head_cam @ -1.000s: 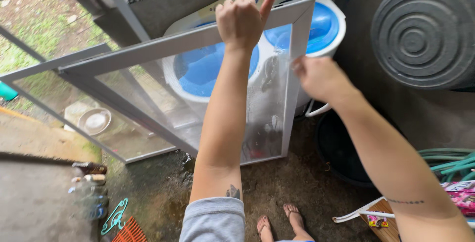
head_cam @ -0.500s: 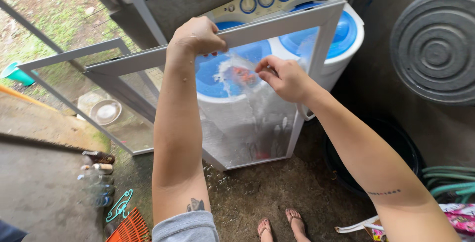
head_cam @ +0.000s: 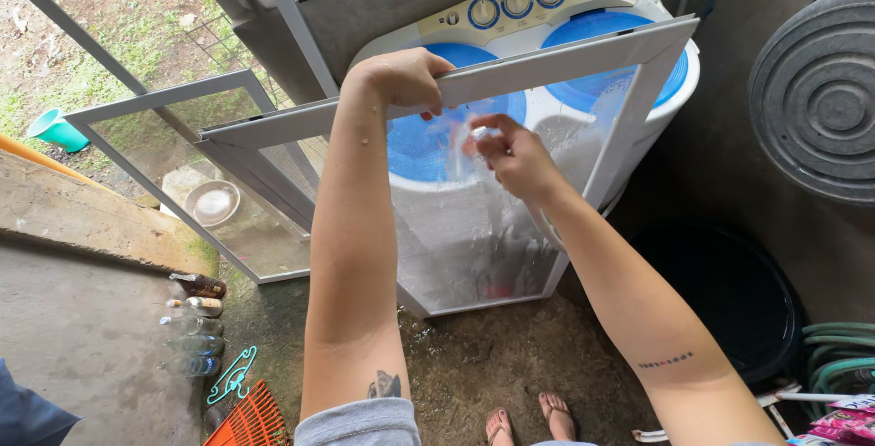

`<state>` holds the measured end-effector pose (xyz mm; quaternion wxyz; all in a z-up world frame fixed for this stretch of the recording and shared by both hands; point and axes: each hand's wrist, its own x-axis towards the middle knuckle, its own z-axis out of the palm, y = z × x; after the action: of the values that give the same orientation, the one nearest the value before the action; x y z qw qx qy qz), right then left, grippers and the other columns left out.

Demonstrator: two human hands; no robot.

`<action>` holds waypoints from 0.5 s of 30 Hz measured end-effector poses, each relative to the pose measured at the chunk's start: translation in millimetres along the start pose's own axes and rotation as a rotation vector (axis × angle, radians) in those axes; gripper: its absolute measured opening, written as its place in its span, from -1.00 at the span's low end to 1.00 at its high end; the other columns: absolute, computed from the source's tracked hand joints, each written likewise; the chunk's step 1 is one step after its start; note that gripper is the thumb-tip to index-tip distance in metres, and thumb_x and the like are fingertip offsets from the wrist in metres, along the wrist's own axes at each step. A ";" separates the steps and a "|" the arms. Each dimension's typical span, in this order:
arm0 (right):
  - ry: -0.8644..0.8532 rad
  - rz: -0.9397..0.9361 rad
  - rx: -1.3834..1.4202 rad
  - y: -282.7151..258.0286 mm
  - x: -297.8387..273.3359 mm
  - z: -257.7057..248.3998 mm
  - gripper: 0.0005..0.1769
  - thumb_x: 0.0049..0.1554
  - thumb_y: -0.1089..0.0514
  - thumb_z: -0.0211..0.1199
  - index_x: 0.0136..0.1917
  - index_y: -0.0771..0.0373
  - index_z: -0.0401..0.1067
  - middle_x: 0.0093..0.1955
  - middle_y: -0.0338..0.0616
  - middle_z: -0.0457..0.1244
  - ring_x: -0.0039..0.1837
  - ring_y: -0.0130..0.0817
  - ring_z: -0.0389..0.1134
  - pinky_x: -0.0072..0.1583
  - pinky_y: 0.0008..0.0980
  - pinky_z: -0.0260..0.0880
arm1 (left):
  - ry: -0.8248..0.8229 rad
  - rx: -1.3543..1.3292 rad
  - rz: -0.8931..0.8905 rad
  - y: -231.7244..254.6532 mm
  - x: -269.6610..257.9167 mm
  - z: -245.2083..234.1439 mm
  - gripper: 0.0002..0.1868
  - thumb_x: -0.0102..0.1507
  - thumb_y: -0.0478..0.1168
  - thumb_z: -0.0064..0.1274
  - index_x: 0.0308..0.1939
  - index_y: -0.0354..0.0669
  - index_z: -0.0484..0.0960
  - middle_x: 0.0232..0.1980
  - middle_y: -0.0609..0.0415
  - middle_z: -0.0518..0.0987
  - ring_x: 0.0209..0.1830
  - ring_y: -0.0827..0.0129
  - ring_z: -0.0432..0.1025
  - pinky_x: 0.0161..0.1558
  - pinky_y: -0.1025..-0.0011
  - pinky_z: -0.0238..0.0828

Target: The person cleans aluminum screen doors by wiping the frames with a cloth and rinsing them with water from a hose.

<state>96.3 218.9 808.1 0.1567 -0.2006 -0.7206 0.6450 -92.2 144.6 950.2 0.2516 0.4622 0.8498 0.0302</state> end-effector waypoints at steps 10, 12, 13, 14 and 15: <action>0.088 -0.271 -0.360 -32.7 -12.2 -34.8 -0.77 0.23 0.16 0.24 0.13 0.25 0.52 -0.14 -0.11 0.42 -0.11 -0.46 0.39 -0.03 -0.45 0.39 | -0.112 0.074 -0.054 20.1 -2.4 9.0 -0.60 0.06 -0.12 0.28 -0.01 0.12 0.73 -0.28 0.07 0.68 -0.31 0.34 0.56 -0.18 0.28 0.51; 0.042 -0.248 -0.461 -61.9 -15.7 -50.6 -0.76 0.23 0.12 0.21 0.13 0.20 0.55 -0.11 -0.14 0.44 -0.12 -0.41 0.43 -0.06 -0.37 0.41 | -0.103 0.012 -0.013 17.4 0.2 11.8 -0.59 0.03 -0.17 0.26 -0.01 0.11 0.72 -0.26 0.07 0.68 -0.32 0.36 0.54 -0.20 0.28 0.50; 0.016 -0.232 -0.509 -76.2 -17.4 -57.5 -0.75 0.23 0.10 0.19 0.13 0.17 0.56 -0.09 -0.15 0.45 -0.13 -0.38 0.44 -0.08 -0.32 0.43 | -0.103 -0.021 0.005 15.0 1.4 16.0 -0.58 0.02 -0.20 0.25 -0.01 0.11 0.72 -0.26 0.08 0.67 -0.32 0.37 0.53 -0.21 0.27 0.50; -0.005 -0.241 -0.682 -91.3 -17.1 -64.5 -0.73 0.23 0.06 0.21 0.14 0.14 0.58 -0.12 -0.09 0.44 -0.12 -0.30 0.44 -0.03 -0.26 0.42 | -0.096 -0.028 0.054 12.9 3.2 19.8 -0.54 0.01 -0.21 0.26 0.01 0.13 0.69 -0.25 0.09 0.67 -0.31 0.38 0.53 -0.21 0.29 0.49; -0.026 -0.255 -0.855 -107.9 -13.7 -71.0 -0.71 0.23 0.01 0.23 0.14 0.12 0.60 -0.14 -0.03 0.44 -0.11 -0.22 0.43 0.02 -0.20 0.41 | -0.084 -0.035 0.101 11.1 5.0 21.3 -0.51 0.00 -0.21 0.27 0.04 0.15 0.66 -0.25 0.11 0.67 -0.30 0.39 0.53 -0.20 0.31 0.49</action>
<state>133.2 264.3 924.1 0.1289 -0.1488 -0.9434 0.2670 -76.2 151.0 932.7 0.2932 0.5011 0.8133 0.0382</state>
